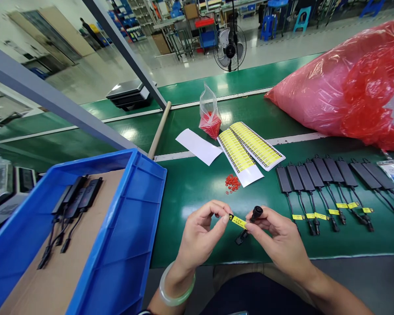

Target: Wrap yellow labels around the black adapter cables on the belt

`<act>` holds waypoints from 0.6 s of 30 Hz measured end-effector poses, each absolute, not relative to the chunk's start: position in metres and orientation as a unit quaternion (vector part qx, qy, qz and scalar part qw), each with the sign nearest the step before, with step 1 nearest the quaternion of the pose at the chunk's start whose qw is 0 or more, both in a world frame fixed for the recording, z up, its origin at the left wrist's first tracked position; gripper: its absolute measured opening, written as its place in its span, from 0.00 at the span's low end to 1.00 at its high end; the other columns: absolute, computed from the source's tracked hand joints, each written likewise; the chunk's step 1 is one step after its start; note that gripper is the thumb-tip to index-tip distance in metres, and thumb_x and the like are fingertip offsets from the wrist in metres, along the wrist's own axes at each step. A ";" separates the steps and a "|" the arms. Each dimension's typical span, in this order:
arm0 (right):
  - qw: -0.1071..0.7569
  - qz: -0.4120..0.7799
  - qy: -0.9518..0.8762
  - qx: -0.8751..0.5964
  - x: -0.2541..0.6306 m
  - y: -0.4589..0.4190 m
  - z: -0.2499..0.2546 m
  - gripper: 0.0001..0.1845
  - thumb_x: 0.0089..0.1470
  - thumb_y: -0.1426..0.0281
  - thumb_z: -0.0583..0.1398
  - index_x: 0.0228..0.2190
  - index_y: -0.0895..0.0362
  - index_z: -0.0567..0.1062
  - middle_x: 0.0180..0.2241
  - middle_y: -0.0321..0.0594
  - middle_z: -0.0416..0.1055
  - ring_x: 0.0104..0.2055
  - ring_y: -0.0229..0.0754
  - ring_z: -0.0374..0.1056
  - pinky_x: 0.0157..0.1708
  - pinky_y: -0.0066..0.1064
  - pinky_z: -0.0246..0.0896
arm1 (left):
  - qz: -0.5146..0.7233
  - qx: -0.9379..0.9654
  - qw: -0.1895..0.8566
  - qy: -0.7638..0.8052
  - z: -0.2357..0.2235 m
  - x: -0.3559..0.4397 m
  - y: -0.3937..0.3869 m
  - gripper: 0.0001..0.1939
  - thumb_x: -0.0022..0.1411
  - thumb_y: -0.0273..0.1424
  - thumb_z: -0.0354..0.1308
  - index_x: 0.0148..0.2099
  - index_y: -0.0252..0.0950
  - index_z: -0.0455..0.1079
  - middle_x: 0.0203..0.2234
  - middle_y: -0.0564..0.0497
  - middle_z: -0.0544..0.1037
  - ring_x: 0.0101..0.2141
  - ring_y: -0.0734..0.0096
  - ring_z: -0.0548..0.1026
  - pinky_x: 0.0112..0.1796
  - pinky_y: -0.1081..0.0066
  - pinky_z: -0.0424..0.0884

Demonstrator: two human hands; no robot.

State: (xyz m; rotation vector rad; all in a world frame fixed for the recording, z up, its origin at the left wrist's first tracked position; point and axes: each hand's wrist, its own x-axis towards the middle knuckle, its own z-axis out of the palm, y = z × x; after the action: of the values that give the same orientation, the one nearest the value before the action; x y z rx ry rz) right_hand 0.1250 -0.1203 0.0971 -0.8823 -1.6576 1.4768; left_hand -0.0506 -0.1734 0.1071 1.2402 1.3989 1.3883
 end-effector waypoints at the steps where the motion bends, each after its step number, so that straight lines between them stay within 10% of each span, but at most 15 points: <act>1: 0.372 0.563 -0.653 -0.344 0.125 -0.121 0.097 0.01 0.58 0.72 0.61 0.33 0.55 0.74 0.31 0.33 0.72 0.31 0.33 0.72 0.34 0.21 0.71 | 0.550 0.486 0.394 0.553 0.107 -0.050 -0.173 0.05 0.64 0.25 0.57 0.33 0.36 0.69 0.32 0.51 0.75 0.35 0.72 0.72 0.37 0.74 0.66; 11: 0.421 0.460 -0.691 -0.366 0.125 -0.124 0.093 0.08 0.59 0.73 0.60 0.41 0.54 0.71 0.32 0.36 0.76 0.32 0.36 0.74 0.34 0.24 0.73 | 0.617 0.440 0.381 0.530 0.097 -0.041 -0.172 0.13 0.61 0.29 0.63 0.48 0.42 0.68 0.37 0.51 0.76 0.40 0.70 0.73 0.43 0.70 0.67; 18: 0.389 0.487 -0.706 -0.337 0.132 -0.126 0.095 0.07 0.60 0.72 0.59 0.42 0.54 0.70 0.35 0.37 0.75 0.33 0.37 0.73 0.36 0.25 0.73 | 0.576 0.511 0.350 0.534 0.099 -0.031 -0.168 0.11 0.65 0.31 0.57 0.28 0.37 0.67 0.23 0.52 0.67 0.29 0.69 0.66 0.33 0.68 0.63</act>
State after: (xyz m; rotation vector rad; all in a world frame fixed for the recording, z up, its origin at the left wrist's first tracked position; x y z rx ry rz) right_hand 0.1321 -0.1263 0.0952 -0.8560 -1.7948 1.2376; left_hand -0.0307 -0.1678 0.0993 1.3233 1.3827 1.4931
